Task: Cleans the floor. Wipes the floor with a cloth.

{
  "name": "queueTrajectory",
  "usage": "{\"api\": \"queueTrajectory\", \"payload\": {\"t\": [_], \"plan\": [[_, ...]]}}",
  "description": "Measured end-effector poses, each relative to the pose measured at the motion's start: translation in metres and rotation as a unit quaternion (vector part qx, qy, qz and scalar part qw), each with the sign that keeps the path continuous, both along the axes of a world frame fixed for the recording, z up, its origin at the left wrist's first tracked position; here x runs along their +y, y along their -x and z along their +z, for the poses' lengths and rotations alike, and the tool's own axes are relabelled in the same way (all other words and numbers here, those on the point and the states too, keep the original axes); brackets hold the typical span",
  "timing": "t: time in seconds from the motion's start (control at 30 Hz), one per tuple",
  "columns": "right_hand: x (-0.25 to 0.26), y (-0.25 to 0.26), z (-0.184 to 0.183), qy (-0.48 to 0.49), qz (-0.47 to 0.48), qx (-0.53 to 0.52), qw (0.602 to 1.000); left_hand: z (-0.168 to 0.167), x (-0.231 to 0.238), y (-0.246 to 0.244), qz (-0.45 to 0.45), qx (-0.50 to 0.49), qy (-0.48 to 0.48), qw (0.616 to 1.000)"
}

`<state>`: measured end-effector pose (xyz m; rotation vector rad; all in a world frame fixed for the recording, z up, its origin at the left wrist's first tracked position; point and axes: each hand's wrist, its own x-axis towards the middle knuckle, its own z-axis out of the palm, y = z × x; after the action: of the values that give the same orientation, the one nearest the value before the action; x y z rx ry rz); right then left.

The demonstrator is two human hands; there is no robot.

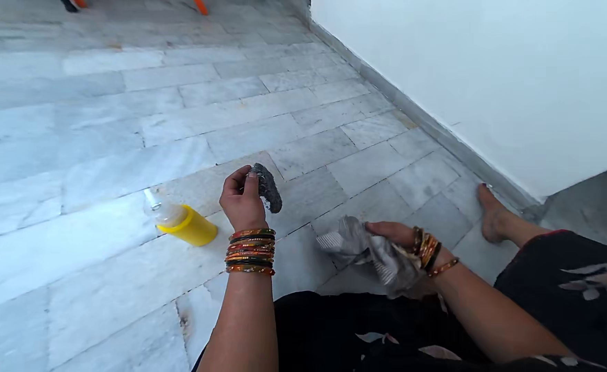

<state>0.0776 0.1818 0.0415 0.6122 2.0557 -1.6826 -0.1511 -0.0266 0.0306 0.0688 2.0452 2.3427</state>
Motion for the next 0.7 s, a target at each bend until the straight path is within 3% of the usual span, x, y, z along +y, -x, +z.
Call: {"api": "queueTrajectory", "payload": {"t": [0.07,0.23,0.33,0.4,0.5,0.63,0.7], "plan": [[0.024,-0.003,0.001,-0.002,-0.038,-0.039,0.999,-0.003,0.002,0.001,0.004,0.008,-0.003,1.0],[0.067,0.012,-0.008,-0.136,-0.134,-0.156,0.969,-0.004,0.002,0.002,-0.003,0.004,-0.004,1.0],[0.083,0.029,-0.029,-0.169,-0.262,-0.132,0.941,-0.004,0.004,0.001,-0.005,0.003,-0.01,1.0],[0.093,0.035,-0.041,-0.221,-0.294,-0.112,0.923,-0.004,0.005,0.001,-0.007,-0.001,-0.008,1.0],[0.09,0.016,-0.064,-0.411,-0.282,-0.003,0.867,-0.005,0.004,0.002,-0.013,-0.008,-0.004,1.0],[0.072,-0.01,-0.107,-0.579,-0.14,0.218,0.773,-0.006,0.007,0.001,-0.017,-0.008,-0.014,1.0],[0.061,-0.015,-0.124,-0.59,-0.067,0.199,0.779,-0.007,0.009,-0.002,-0.025,-0.005,-0.016,1.0]]}}
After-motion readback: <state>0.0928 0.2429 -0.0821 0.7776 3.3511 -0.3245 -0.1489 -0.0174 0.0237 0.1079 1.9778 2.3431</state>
